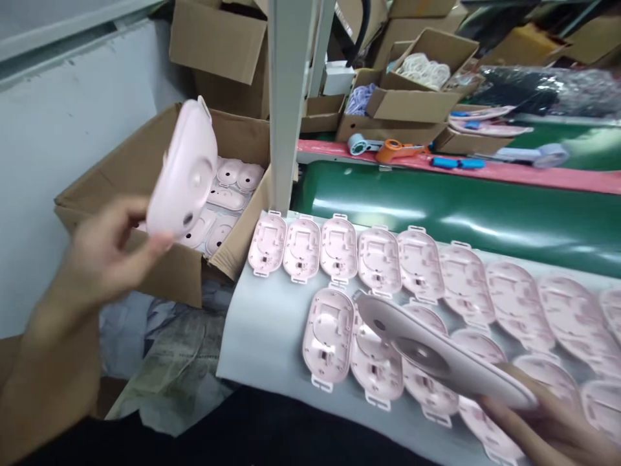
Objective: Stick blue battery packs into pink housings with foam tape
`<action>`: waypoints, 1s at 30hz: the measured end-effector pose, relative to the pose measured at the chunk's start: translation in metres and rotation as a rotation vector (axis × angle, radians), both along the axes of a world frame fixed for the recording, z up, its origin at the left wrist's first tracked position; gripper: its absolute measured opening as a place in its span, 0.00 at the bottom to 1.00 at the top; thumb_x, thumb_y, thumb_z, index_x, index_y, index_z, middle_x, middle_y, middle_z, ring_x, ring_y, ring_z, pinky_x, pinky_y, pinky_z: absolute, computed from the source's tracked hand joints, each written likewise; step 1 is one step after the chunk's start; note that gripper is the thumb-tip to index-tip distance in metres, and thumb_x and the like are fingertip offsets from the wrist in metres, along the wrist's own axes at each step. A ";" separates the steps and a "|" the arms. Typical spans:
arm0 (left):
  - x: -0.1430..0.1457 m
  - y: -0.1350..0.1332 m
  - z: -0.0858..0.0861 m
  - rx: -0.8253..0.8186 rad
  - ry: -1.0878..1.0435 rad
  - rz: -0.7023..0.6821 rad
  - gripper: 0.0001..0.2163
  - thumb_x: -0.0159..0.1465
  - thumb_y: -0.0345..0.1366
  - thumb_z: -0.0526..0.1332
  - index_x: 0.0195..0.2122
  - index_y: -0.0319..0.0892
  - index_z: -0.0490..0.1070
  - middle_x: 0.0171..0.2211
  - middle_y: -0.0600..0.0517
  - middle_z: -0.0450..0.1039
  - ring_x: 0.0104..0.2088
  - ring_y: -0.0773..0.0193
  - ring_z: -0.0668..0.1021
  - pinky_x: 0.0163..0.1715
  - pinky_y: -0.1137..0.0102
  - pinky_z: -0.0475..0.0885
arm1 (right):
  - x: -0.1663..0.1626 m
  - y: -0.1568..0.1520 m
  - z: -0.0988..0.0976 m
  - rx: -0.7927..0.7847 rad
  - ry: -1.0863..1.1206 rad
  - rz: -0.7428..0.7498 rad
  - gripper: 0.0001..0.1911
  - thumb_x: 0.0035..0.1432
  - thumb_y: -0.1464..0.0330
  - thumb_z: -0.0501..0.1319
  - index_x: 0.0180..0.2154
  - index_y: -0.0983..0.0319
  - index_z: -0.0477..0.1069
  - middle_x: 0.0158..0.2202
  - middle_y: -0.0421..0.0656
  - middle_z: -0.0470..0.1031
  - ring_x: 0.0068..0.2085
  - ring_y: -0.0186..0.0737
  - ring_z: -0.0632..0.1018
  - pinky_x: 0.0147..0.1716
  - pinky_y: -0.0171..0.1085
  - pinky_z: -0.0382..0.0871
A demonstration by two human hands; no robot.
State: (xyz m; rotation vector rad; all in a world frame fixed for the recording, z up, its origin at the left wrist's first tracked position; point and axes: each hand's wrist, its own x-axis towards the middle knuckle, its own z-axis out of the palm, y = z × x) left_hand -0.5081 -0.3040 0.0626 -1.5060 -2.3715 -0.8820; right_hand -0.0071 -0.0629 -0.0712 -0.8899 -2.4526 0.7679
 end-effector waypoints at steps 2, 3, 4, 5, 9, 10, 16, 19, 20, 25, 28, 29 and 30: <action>0.047 -0.048 -0.032 -0.081 0.054 -0.219 0.18 0.70 0.36 0.59 0.57 0.67 0.73 0.55 0.70 0.79 0.52 0.58 0.80 0.54 0.57 0.78 | -0.003 -0.008 -0.005 -0.143 0.039 0.053 0.14 0.65 0.59 0.62 0.50 0.34 0.74 0.25 0.43 0.80 0.20 0.51 0.79 0.15 0.45 0.71; 0.069 -0.064 -0.054 -0.094 0.087 -0.282 0.18 0.70 0.32 0.59 0.54 0.63 0.76 0.54 0.66 0.80 0.56 0.55 0.79 0.58 0.54 0.76 | -0.010 -0.012 -0.007 -0.172 0.055 0.104 0.10 0.66 0.60 0.63 0.48 0.38 0.75 0.27 0.42 0.80 0.23 0.50 0.81 0.17 0.44 0.73; 0.089 -0.075 -0.078 -0.099 0.121 -0.321 0.17 0.69 0.28 0.58 0.50 0.59 0.78 0.53 0.62 0.82 0.58 0.54 0.78 0.59 0.52 0.76 | -0.018 -0.016 -0.007 -0.152 0.068 0.163 0.09 0.67 0.63 0.63 0.47 0.42 0.76 0.30 0.42 0.81 0.27 0.49 0.82 0.20 0.43 0.76; 0.104 -0.082 -0.102 -0.096 0.143 -0.335 0.16 0.69 0.26 0.58 0.46 0.54 0.79 0.50 0.59 0.84 0.58 0.53 0.79 0.58 0.51 0.76 | -0.028 -0.020 -0.008 -0.095 0.093 0.219 0.10 0.67 0.65 0.64 0.48 0.45 0.76 0.33 0.42 0.81 0.30 0.49 0.83 0.24 0.43 0.78; 0.126 -0.079 -0.173 -0.219 0.018 -0.277 0.15 0.70 0.25 0.54 0.37 0.47 0.79 0.48 0.56 0.85 0.54 0.54 0.81 0.55 0.53 0.79 | -0.070 -0.040 -0.013 0.223 0.260 0.438 0.21 0.68 0.74 0.63 0.59 0.52 0.73 0.36 0.43 0.80 0.32 0.43 0.82 0.29 0.39 0.76; 0.123 -0.074 -0.182 -0.248 -0.023 -0.262 0.16 0.71 0.25 0.53 0.36 0.47 0.79 0.49 0.56 0.84 0.52 0.57 0.81 0.55 0.55 0.79 | -0.079 -0.045 -0.015 0.285 0.278 0.497 0.22 0.68 0.75 0.62 0.61 0.54 0.71 0.36 0.43 0.80 0.31 0.42 0.81 0.29 0.38 0.75; 0.102 -0.051 -0.179 -0.367 -0.064 -0.260 0.19 0.69 0.22 0.49 0.42 0.49 0.79 0.53 0.57 0.81 0.53 0.66 0.82 0.55 0.65 0.79 | -0.117 -0.074 -0.017 0.527 0.234 0.719 0.19 0.70 0.76 0.60 0.60 0.63 0.70 0.32 0.43 0.77 0.30 0.41 0.76 0.28 0.40 0.70; 0.106 -0.065 -0.162 -0.396 -0.008 -0.274 0.14 0.72 0.29 0.55 0.44 0.52 0.80 0.53 0.55 0.82 0.53 0.60 0.81 0.53 0.62 0.78 | -0.117 -0.079 -0.014 0.544 0.214 0.708 0.17 0.70 0.77 0.58 0.58 0.65 0.70 0.32 0.43 0.75 0.30 0.41 0.75 0.28 0.40 0.70; 0.109 -0.075 -0.156 -0.393 0.021 -0.269 0.13 0.72 0.30 0.57 0.44 0.52 0.80 0.51 0.55 0.82 0.52 0.58 0.81 0.52 0.59 0.78 | -0.114 -0.079 -0.013 0.544 0.211 0.693 0.17 0.70 0.77 0.58 0.58 0.65 0.70 0.31 0.43 0.75 0.30 0.42 0.75 0.28 0.40 0.70; 0.138 -0.130 -0.145 -0.236 0.380 -0.110 0.19 0.67 0.29 0.66 0.57 0.55 0.76 0.44 0.55 0.85 0.36 0.56 0.80 0.39 0.58 0.72 | -0.107 -0.078 -0.017 0.551 0.159 0.691 0.15 0.69 0.79 0.58 0.56 0.68 0.72 0.30 0.43 0.73 0.29 0.42 0.74 0.26 0.41 0.70; 0.163 -0.126 -0.152 -0.145 0.516 -0.031 0.23 0.65 0.28 0.69 0.60 0.53 0.73 0.34 0.56 0.84 0.29 0.58 0.75 0.35 0.60 0.69 | -0.117 -0.087 -0.019 0.580 0.089 0.728 0.16 0.67 0.80 0.59 0.55 0.71 0.73 0.32 0.45 0.75 0.31 0.43 0.75 0.27 0.43 0.71; 0.172 -0.118 -0.155 -0.131 0.524 -0.027 0.23 0.64 0.27 0.69 0.59 0.51 0.73 0.31 0.56 0.83 0.29 0.58 0.75 0.36 0.60 0.70 | -0.123 -0.092 -0.019 0.594 0.058 0.740 0.17 0.66 0.81 0.60 0.55 0.73 0.73 0.33 0.46 0.75 0.32 0.44 0.75 0.27 0.43 0.72; 0.181 -0.109 -0.159 -0.124 0.515 -0.034 0.21 0.64 0.26 0.69 0.58 0.49 0.74 0.27 0.57 0.81 0.30 0.58 0.75 0.39 0.59 0.71 | -0.129 -0.097 -0.019 0.611 0.022 0.751 0.18 0.64 0.83 0.60 0.56 0.74 0.73 0.34 0.47 0.76 0.33 0.46 0.76 0.27 0.44 0.73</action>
